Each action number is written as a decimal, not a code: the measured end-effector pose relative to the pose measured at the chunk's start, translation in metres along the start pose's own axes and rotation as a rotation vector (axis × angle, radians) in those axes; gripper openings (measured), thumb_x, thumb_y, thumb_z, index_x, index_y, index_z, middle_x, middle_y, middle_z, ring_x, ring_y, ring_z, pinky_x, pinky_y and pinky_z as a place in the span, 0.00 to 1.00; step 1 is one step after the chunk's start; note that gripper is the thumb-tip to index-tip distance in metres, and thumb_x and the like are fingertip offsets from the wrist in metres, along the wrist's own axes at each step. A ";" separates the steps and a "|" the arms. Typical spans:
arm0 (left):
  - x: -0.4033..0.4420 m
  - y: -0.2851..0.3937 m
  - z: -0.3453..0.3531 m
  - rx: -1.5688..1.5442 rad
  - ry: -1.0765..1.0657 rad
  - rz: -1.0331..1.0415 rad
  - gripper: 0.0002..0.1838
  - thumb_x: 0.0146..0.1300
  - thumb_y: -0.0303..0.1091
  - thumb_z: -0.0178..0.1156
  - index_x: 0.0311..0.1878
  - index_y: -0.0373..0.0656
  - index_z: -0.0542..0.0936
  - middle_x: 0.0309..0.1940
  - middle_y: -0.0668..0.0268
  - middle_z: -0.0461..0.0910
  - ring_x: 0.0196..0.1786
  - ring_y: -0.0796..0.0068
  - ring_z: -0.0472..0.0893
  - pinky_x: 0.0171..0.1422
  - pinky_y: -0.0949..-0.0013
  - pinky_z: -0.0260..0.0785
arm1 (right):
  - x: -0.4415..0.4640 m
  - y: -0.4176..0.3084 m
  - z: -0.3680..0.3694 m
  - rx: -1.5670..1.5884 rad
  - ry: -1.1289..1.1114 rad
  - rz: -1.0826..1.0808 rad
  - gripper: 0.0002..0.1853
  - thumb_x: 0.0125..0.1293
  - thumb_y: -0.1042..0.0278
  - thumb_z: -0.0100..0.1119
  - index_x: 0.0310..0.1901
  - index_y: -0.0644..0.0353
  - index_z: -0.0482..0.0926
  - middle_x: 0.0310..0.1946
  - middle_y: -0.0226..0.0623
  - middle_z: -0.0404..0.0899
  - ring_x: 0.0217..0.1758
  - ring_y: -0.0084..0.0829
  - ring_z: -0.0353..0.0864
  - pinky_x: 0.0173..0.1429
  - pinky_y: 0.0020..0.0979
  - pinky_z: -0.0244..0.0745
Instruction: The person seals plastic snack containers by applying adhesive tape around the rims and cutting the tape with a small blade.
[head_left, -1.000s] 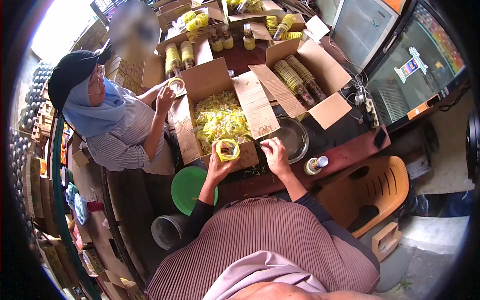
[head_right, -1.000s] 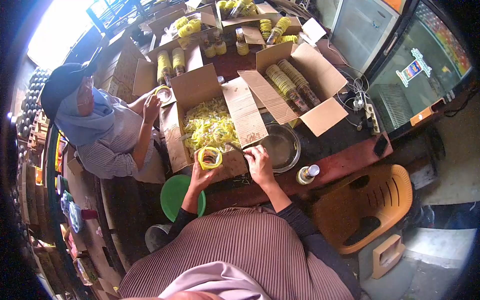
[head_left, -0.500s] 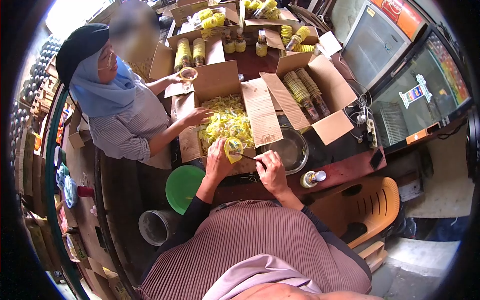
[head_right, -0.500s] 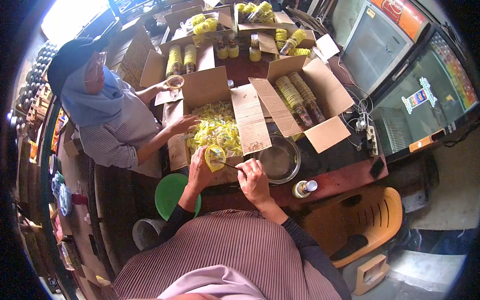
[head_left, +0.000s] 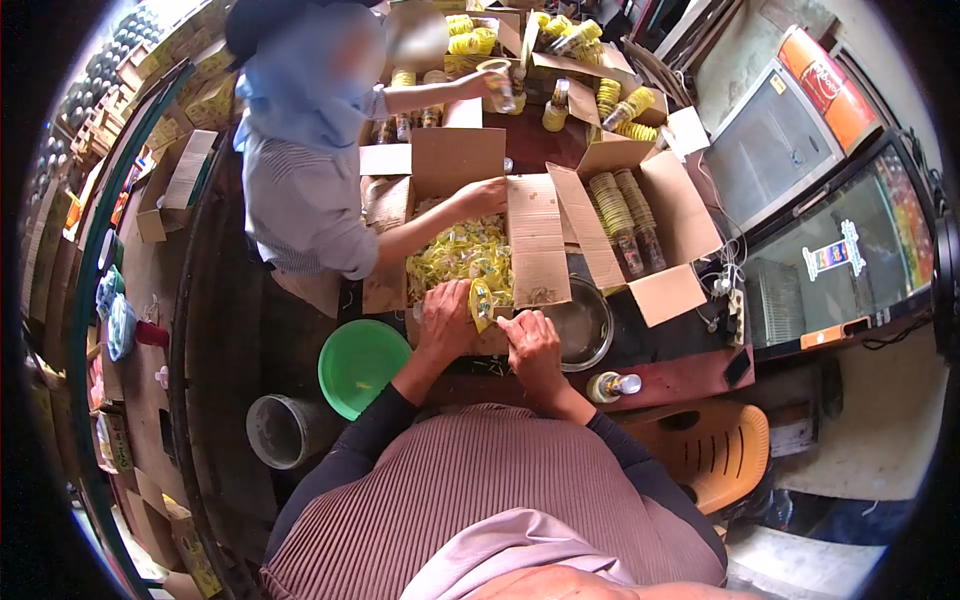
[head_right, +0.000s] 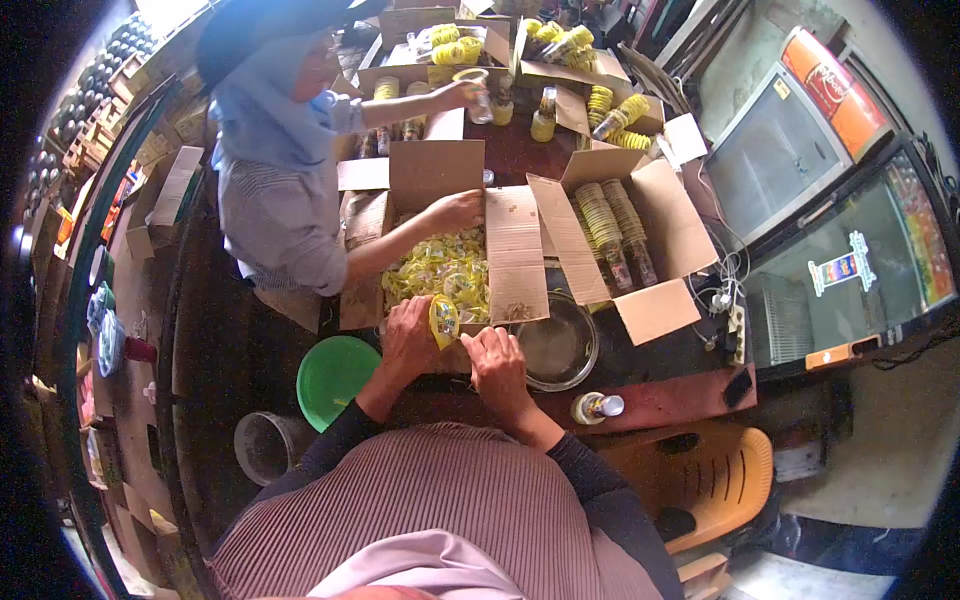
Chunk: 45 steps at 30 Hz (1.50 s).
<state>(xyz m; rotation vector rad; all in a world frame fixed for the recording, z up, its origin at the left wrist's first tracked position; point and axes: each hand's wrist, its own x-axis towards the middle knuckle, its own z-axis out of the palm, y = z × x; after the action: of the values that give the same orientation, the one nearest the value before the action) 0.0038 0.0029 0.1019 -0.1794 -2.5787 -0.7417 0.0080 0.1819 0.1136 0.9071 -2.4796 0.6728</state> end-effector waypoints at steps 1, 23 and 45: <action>0.000 0.001 0.001 0.021 0.009 -0.004 0.26 0.47 0.36 0.70 0.50 0.39 0.73 0.42 0.55 0.76 0.47 0.53 0.76 0.51 0.56 0.67 | 0.002 0.002 0.001 -0.002 -0.007 -0.013 0.14 0.52 0.79 0.60 0.42 0.55 0.80 0.30 0.34 0.72 0.37 0.36 0.73 0.42 0.37 0.70; 0.001 -0.015 0.023 -0.128 -0.358 -0.105 0.24 0.44 0.34 0.68 0.45 0.39 0.70 0.36 0.49 0.79 0.42 0.46 0.79 0.45 0.48 0.70 | -0.011 0.024 0.025 -0.157 -0.163 -0.177 0.06 0.52 0.72 0.56 0.33 0.58 0.76 0.31 0.34 0.70 0.37 0.34 0.72 0.40 0.35 0.68; -0.003 -0.013 0.033 -0.238 -0.481 -0.212 0.31 0.42 0.36 0.69 0.50 0.38 0.68 0.35 0.46 0.80 0.43 0.43 0.79 0.43 0.48 0.72 | -0.032 0.016 0.037 -0.055 -0.039 0.261 0.06 0.54 0.75 0.57 0.35 0.59 0.78 0.31 0.36 0.70 0.40 0.40 0.73 0.41 0.40 0.71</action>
<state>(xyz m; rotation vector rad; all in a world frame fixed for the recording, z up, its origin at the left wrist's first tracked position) -0.0089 0.0091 0.0694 -0.1760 -2.9842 -1.2128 0.0113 0.1868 0.0625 0.5866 -2.6648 0.6717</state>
